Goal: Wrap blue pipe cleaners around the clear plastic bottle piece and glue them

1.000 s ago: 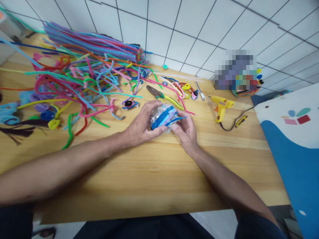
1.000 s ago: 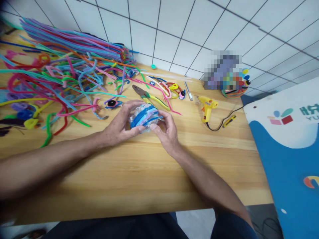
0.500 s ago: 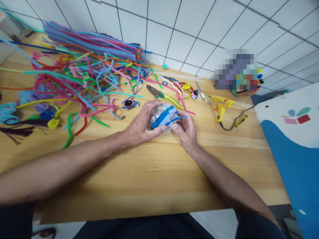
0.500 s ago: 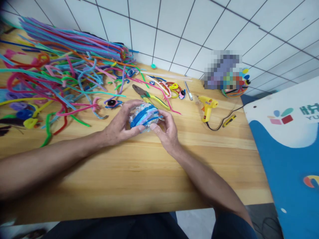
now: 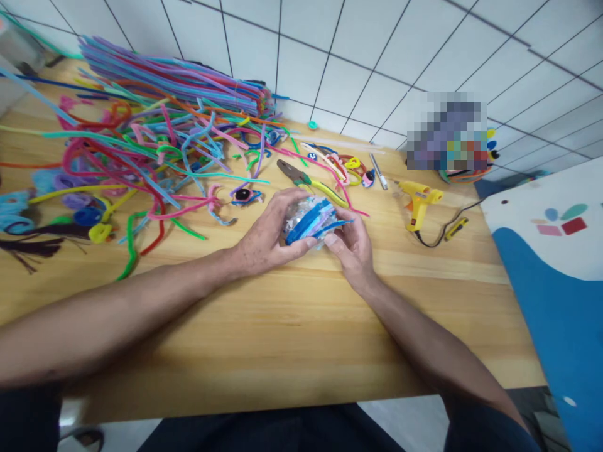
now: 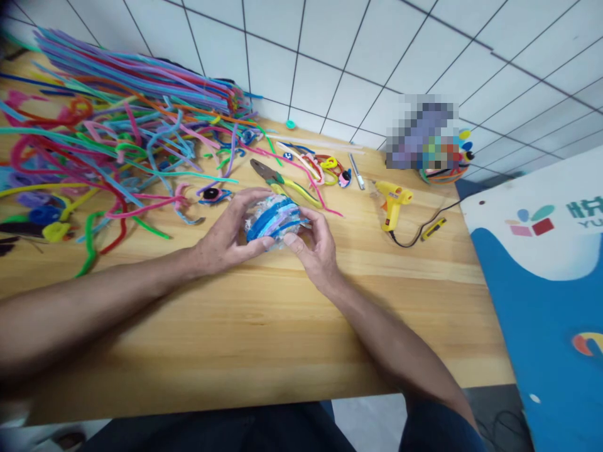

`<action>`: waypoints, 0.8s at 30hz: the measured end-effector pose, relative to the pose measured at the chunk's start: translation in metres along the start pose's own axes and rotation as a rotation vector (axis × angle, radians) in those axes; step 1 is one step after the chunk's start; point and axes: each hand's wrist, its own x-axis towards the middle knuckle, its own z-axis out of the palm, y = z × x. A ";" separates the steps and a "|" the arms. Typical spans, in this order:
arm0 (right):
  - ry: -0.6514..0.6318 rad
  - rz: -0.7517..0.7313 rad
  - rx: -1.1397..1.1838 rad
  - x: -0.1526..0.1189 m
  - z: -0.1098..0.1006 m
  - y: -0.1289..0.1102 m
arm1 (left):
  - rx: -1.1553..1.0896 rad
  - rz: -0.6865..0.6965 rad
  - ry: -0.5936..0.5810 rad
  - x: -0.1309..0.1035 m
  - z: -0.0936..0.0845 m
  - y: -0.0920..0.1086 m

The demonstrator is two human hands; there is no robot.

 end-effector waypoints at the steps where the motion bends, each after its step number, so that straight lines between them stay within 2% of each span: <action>1: 0.001 -0.002 0.005 0.000 0.000 0.000 | 0.000 0.002 0.001 0.000 0.000 0.000; 7: 0.009 -0.004 0.025 0.000 0.001 0.000 | 0.009 -0.007 0.003 0.000 0.001 -0.001; 13: 0.038 -0.074 0.043 0.001 0.002 0.005 | 0.004 0.001 0.007 0.000 0.000 0.000; 24: 0.055 -0.069 0.026 0.001 -0.001 0.013 | -0.002 -0.007 0.002 0.000 0.000 0.000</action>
